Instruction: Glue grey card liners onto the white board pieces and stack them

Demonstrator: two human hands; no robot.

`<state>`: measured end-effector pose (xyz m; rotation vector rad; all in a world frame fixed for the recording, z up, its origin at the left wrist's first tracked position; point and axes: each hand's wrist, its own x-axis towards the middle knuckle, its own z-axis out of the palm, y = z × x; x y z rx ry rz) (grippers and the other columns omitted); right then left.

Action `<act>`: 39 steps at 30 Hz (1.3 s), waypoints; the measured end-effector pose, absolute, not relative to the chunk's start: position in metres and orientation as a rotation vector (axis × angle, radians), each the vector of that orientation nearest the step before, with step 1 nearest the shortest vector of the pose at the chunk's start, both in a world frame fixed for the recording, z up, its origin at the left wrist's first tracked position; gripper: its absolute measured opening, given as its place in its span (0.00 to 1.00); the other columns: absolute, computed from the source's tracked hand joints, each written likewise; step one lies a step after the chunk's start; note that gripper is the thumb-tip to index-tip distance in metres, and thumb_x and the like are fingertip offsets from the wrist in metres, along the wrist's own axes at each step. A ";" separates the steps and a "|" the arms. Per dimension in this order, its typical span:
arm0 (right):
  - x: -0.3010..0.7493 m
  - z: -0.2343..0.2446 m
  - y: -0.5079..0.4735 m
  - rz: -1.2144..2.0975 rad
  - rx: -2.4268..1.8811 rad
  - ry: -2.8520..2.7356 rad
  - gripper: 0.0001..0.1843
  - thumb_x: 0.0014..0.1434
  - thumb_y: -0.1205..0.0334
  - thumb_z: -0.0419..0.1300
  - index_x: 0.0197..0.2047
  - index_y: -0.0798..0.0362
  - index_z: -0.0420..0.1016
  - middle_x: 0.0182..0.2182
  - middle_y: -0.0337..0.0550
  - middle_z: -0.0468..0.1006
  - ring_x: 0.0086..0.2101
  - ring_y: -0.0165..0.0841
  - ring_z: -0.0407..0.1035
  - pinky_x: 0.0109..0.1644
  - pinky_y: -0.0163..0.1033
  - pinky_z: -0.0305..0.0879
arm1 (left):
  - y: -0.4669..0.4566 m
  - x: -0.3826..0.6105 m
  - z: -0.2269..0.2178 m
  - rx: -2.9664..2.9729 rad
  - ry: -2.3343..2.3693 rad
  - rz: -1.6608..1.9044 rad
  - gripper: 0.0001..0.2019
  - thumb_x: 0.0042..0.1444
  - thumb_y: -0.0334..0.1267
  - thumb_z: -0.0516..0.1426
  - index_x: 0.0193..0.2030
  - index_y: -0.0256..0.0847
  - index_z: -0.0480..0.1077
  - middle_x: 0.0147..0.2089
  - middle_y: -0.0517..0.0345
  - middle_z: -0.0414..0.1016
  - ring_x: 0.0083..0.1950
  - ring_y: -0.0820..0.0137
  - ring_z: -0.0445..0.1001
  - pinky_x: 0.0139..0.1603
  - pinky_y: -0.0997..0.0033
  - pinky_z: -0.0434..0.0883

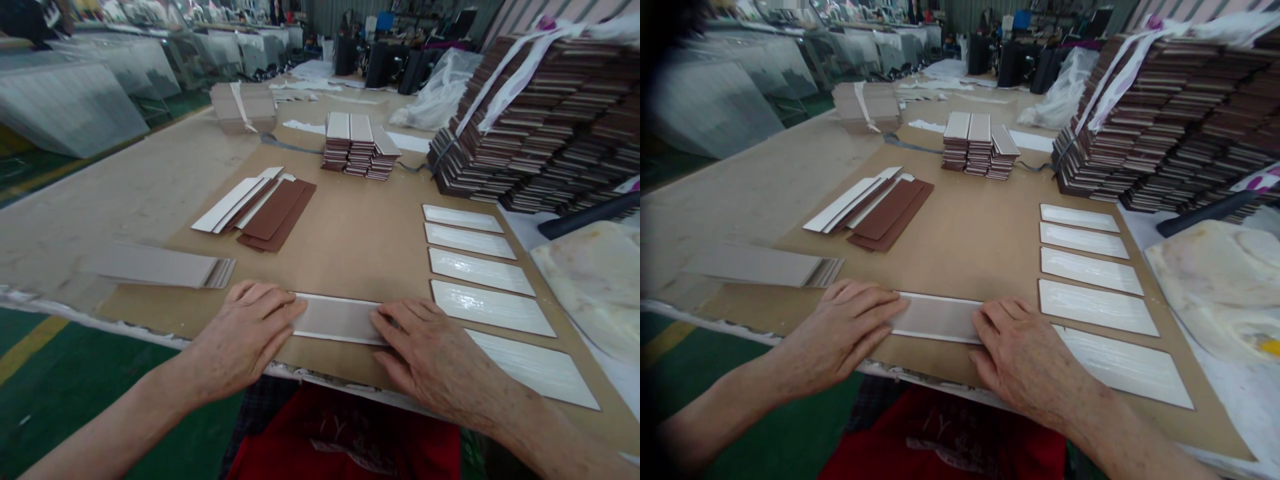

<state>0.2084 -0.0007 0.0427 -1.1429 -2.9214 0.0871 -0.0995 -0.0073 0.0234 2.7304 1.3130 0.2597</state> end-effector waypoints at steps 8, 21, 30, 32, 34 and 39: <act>0.192 0.040 -0.006 0.046 -1.203 -2.930 0.31 0.63 0.40 0.57 0.63 0.47 0.68 0.40 0.49 0.71 0.42 0.47 0.66 0.45 0.55 0.67 | -0.010 -0.082 0.027 2.909 1.295 0.023 0.20 0.65 0.48 0.53 0.62 0.50 0.65 0.47 0.50 0.72 0.53 0.50 0.69 0.62 0.30 0.50; 0.249 0.036 -0.015 -0.125 -1.293 -2.736 0.21 0.68 0.51 0.54 0.58 0.53 0.71 0.60 0.51 0.69 0.59 0.51 0.59 0.63 0.64 0.53 | -0.010 -0.087 0.018 2.867 1.350 0.131 0.21 0.63 0.50 0.57 0.62 0.53 0.66 0.49 0.49 0.72 0.52 0.53 0.71 0.63 0.33 0.52; 0.238 0.023 -0.028 0.079 -1.151 -2.851 0.40 0.64 0.47 0.59 0.71 0.59 0.54 0.69 0.53 0.55 0.67 0.45 0.51 0.68 0.59 0.55 | -0.016 -0.090 0.027 2.868 1.294 0.098 0.20 0.65 0.48 0.55 0.63 0.52 0.65 0.54 0.51 0.72 0.56 0.54 0.70 0.68 0.34 0.49; 0.238 0.021 -0.037 0.011 -1.138 -2.863 0.43 0.61 0.44 0.61 0.71 0.60 0.54 0.69 0.54 0.54 0.66 0.47 0.54 0.66 0.59 0.59 | -0.020 -0.095 0.028 2.864 1.259 0.100 0.20 0.65 0.46 0.55 0.64 0.52 0.64 0.56 0.52 0.72 0.59 0.56 0.69 0.70 0.37 0.45; 0.239 0.022 -0.044 -0.137 -1.087 -2.858 0.44 0.59 0.41 0.62 0.69 0.60 0.59 0.67 0.53 0.59 0.62 0.47 0.61 0.61 0.56 0.68 | -0.022 -0.103 0.025 2.902 1.200 0.174 0.22 0.64 0.47 0.56 0.64 0.52 0.63 0.57 0.53 0.72 0.61 0.57 0.69 0.72 0.40 0.41; 0.235 0.010 -0.044 -0.698 -0.754 -2.758 0.18 0.57 0.56 0.62 0.51 0.43 0.80 0.49 0.32 0.80 0.39 0.35 0.79 0.40 0.36 0.80 | -0.019 -0.116 0.016 3.091 1.043 0.380 0.24 0.64 0.50 0.57 0.65 0.50 0.63 0.59 0.60 0.75 0.60 0.66 0.71 0.75 0.58 0.25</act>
